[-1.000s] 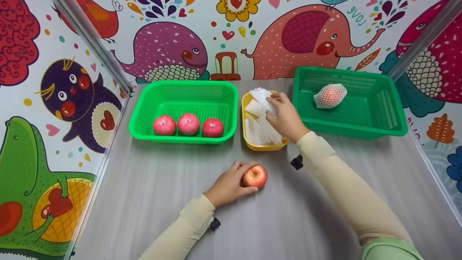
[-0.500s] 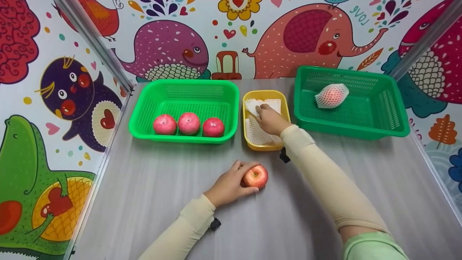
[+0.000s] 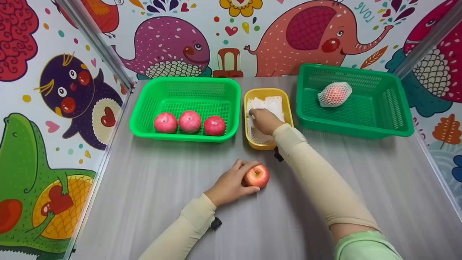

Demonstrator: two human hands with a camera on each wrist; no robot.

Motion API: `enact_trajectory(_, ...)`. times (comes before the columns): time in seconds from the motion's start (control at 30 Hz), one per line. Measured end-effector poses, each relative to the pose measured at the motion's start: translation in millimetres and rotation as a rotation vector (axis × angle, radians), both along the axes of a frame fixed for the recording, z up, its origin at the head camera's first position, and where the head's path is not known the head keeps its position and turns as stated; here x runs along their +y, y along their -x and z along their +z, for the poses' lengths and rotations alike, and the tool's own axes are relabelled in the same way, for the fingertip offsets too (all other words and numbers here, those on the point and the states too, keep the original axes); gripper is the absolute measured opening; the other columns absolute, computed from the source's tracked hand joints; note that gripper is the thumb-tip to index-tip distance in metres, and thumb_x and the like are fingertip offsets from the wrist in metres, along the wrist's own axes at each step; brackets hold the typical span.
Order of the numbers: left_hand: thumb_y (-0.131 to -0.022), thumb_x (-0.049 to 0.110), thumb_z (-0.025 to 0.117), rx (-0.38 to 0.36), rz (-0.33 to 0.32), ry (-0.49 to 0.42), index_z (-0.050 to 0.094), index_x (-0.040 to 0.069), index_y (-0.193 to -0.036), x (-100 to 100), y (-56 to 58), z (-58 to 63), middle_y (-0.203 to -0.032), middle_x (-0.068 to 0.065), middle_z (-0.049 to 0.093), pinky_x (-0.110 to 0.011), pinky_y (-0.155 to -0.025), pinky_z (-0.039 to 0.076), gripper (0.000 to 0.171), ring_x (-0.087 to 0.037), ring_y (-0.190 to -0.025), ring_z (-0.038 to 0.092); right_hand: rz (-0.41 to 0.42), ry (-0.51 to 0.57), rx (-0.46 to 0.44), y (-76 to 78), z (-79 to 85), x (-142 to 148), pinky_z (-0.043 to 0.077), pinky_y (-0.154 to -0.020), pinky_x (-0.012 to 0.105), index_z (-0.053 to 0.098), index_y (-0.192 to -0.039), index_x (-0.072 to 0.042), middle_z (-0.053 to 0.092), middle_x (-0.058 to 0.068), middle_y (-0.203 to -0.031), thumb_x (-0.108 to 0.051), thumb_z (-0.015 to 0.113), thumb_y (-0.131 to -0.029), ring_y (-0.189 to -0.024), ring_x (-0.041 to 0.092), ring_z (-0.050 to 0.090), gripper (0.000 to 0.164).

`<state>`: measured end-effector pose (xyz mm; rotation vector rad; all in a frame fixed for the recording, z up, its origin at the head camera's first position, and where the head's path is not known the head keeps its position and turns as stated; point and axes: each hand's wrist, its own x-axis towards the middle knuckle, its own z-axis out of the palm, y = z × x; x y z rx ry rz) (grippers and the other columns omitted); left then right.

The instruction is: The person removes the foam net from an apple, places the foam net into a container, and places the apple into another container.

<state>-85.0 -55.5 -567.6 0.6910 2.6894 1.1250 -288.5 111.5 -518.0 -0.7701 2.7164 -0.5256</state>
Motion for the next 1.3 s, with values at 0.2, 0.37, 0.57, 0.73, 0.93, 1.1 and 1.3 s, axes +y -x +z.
enact_trajectory(0.2,-0.082,0.045,0.082,0.002,-0.002,0.007,0.042,0.04,-0.15,0.2,0.8,5.0,-0.125,0.001,0.048,-0.038,-0.091,0.051,0.078,-0.016,-0.108,0.059,0.042,-0.063,0.111,2.6,-3.4,0.6,0.047,-0.1,0.046,0.066,-0.127,0.003,0.05,0.025,-0.131,-0.006,0.055,-0.101,-0.112,0.041,0.056,0.03)
enact_trajectory(0.37,-0.083,0.045,0.082,0.001,-0.006,0.012,0.042,0.04,-0.149,0.7,1.3,9.5,-0.125,0.001,0.048,-0.038,-0.091,0.051,0.078,-0.016,-0.108,0.059,0.079,-0.133,0.204,4.7,-6.9,0.3,0.051,-0.086,0.047,0.07,-0.115,0.006,0.05,0.022,-0.115,-0.006,0.052,-0.102,-0.095,0.039,0.056,0.026)
enact_trajectory(0.57,-0.082,0.046,0.082,0.024,-0.007,0.015,0.044,0.04,-0.148,-2.4,2.6,11.9,-0.124,0.003,0.049,-0.038,-0.09,0.052,0.077,-0.015,-0.108,0.059,0.122,-0.21,0.185,1.4,-1.1,-4.6,0.052,-0.089,0.047,0.067,-0.118,0.007,0.058,0.022,-0.11,-0.009,0.049,-0.103,-0.099,0.04,0.06,0.028)
enact_trajectory(0.73,-0.082,0.046,0.082,0.04,-0.02,0.027,0.045,0.038,-0.148,-2.8,5.0,16.7,-0.122,0.003,0.05,-0.038,-0.089,0.052,0.076,-0.014,-0.107,0.059,0.089,-0.233,0.092,-1.2,4.6,-7.9,0.05,-0.095,0.046,0.063,-0.128,0.005,0.059,0.021,-0.115,-0.012,0.05,-0.104,-0.107,0.036,0.06,0.032)
enact_trajectory(0.93,-0.082,0.043,0.083,0.066,-0.031,0.013,0.045,0.037,-0.149,-1.2,10.7,35.2,-0.12,0.003,0.049,-0.039,-0.087,0.053,0.077,-0.014,-0.104,0.058,0.053,-0.151,0.121,-2.8,1.9,-3.6,0.052,-0.092,0.047,0.058,-0.134,0.006,0.065,0.023,-0.11,-0.01,0.05,-0.103,-0.103,0.037,0.064,0.035)
enact_trajectory(1.1,-0.082,0.046,0.082,0.138,-0.003,0.01,0.045,0.037,-0.149,-7.6,21.6,54.9,-0.119,0.002,0.049,-0.036,-0.084,0.053,0.077,-0.014,-0.102,0.057,0.075,-0.052,0.197,-5.7,-1.4,2.5,0.055,-0.087,0.046,0.06,-0.133,0.007,0.069,0.024,-0.105,-0.003,0.055,-0.098,-0.098,0.036,0.067,0.036)
enact_trajectory(1.3,-0.082,0.051,0.08,0.234,0.035,0.034,0.046,0.033,-0.148,-23.0,44.7,76.9,-0.12,0.0,0.05,-0.036,-0.085,0.054,0.077,-0.016,-0.103,0.057,0.028,0.037,0.201,-7.0,8.3,10.4,0.049,-0.099,0.045,0.062,-0.131,0.006,0.067,0.022,-0.12,-0.002,0.064,-0.094,-0.111,0.035,0.064,0.038)
